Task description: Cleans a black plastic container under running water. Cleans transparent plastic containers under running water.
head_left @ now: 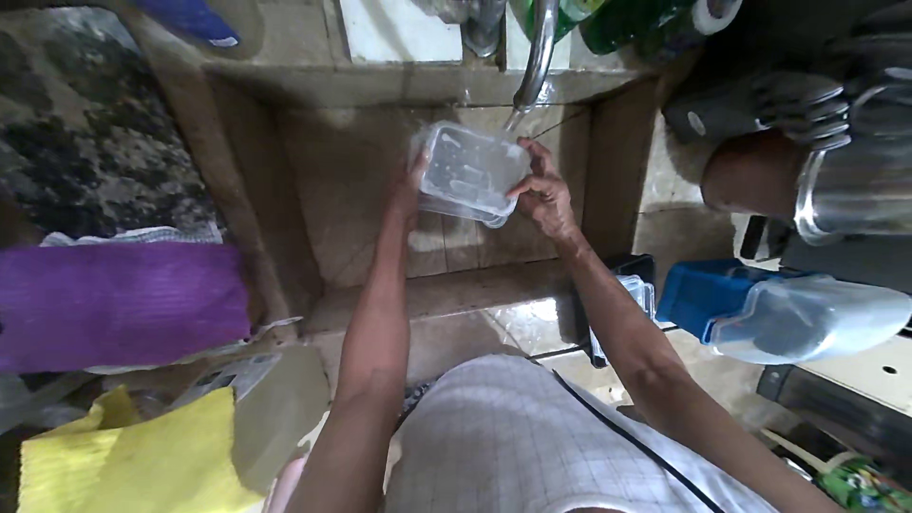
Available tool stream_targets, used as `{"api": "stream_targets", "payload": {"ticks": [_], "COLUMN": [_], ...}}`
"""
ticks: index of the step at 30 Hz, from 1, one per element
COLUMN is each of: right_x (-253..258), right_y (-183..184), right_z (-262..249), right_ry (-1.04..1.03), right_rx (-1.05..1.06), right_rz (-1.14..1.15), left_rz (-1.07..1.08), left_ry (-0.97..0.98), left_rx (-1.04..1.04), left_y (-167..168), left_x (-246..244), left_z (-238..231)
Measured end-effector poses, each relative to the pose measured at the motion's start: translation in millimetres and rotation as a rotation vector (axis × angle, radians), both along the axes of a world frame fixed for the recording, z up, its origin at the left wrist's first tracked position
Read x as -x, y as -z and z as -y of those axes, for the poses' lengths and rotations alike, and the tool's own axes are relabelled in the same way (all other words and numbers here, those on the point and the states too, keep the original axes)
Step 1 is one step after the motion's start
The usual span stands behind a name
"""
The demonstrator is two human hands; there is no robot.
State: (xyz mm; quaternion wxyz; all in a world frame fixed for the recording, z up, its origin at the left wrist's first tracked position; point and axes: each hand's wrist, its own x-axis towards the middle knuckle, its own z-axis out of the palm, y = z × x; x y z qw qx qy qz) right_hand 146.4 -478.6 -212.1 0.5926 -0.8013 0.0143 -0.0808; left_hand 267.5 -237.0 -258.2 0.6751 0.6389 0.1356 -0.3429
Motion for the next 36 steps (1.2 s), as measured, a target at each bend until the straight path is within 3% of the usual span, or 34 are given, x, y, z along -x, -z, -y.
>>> {"api": "stream_targets", "payload": {"ticks": [4,9,13,17,23,31,36], "right_x": [-10,-22,-36,-44,-46,-44,-45], "right_y": [4,6,17,24,21,18,16], "right_z": [6,-12,-22,-18,-14,-9,-5], "right_ry": [0.049,0.325,0.468,0.389,0.303,0.169,0.190], "right_rx": [0.051,0.004,0.182,0.182,-0.032,-0.059,-0.029], "right_rz": [-0.074,-0.338,-0.466,-0.535,-0.615,-0.535,-0.547], "left_rz": [0.041,0.058,0.102,0.048,0.032,-0.006,-0.016], "left_ry": [-0.065,-0.077,-0.135,-0.216,-0.247,-0.253,-0.224], "left_rx": [0.048,-0.069,-0.007,0.073,0.121,0.141,0.142], "left_y": [14,24,27,23,22,22,24], "left_x": [-3,7,25,34,33,32,37], "left_z": [6,-2,-7,-14,-22,-23,-23]}}
